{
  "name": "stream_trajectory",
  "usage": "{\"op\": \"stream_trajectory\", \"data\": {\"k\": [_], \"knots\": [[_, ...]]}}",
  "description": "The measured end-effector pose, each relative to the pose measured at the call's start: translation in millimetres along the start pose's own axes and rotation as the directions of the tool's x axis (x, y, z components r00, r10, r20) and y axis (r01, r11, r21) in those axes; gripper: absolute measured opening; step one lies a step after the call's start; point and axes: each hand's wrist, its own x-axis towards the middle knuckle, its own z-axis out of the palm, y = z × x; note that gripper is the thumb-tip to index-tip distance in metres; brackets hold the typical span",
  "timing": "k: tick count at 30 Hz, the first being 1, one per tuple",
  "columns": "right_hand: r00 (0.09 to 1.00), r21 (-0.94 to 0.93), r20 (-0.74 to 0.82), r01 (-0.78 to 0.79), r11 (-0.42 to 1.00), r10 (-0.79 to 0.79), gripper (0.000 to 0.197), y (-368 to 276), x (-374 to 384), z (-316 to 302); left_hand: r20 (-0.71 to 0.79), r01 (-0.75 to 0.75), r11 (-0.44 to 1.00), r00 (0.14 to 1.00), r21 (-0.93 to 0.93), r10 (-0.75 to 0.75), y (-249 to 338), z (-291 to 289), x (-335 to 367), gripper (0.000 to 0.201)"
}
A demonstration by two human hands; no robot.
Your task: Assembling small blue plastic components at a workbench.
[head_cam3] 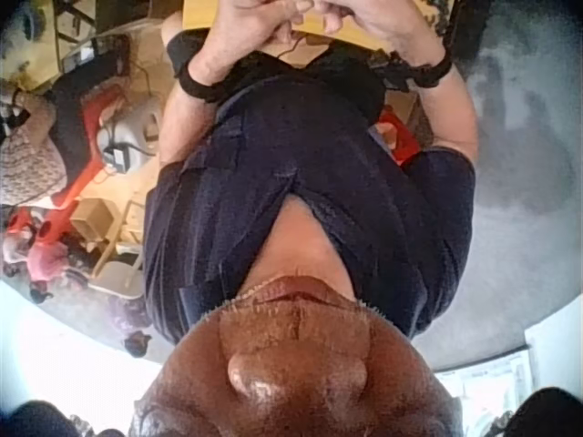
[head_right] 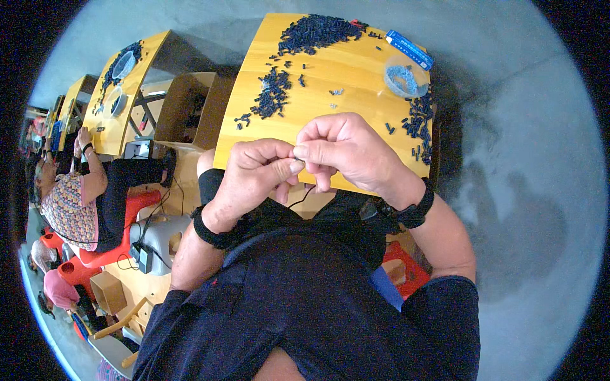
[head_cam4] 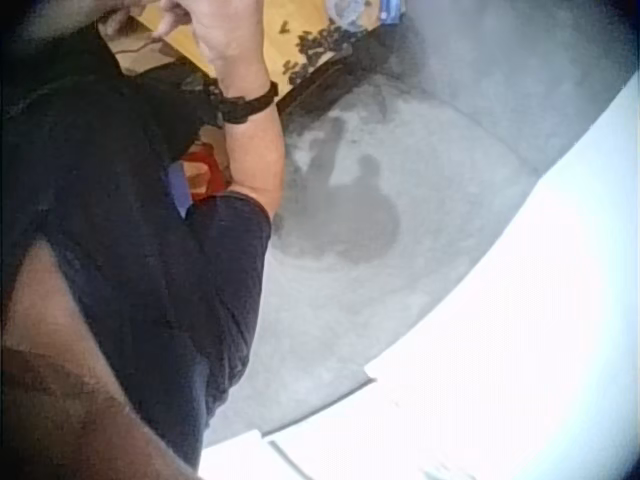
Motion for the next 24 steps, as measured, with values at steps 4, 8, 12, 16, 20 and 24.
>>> {"op": "stream_trajectory", "data": {"k": [4,8,12,16,20,24], "knots": [[0.999,0.290,0.006,-0.050,0.956,0.051,0.018,6,-2,2,0.020,-0.027,0.999,0.999,0.017,0.027,-2,-1,-2,0.010],[0.987,0.361,0.076,-0.159,0.919,0.141,0.023,14,-1,1,0.043,-0.088,0.994,0.995,-0.060,0.091,2,-1,-3,0.009],[0.969,0.402,0.167,-0.235,0.885,0.181,0.030,20,-6,5,0.134,-0.119,0.987,0.982,-0.105,0.133,5,-4,-5,0.008],[0.943,0.435,0.299,-0.268,0.860,0.143,0.038,27,-7,13,0.194,-0.144,0.979,0.966,-0.145,0.170,-5,-7,-6,0.008],[0.921,0.385,0.359,-0.293,0.875,0.151,0.041,31,-9,20,0.337,-0.044,0.982,0.936,-0.184,0.105,-2,-14,-10,0.008],[0.903,0.394,0.401,-0.325,0.860,0.157,0.045,38,-9,22,0.374,-0.005,0.981,0.924,-0.194,0.079,-7,-17,-10,0.011]]}}
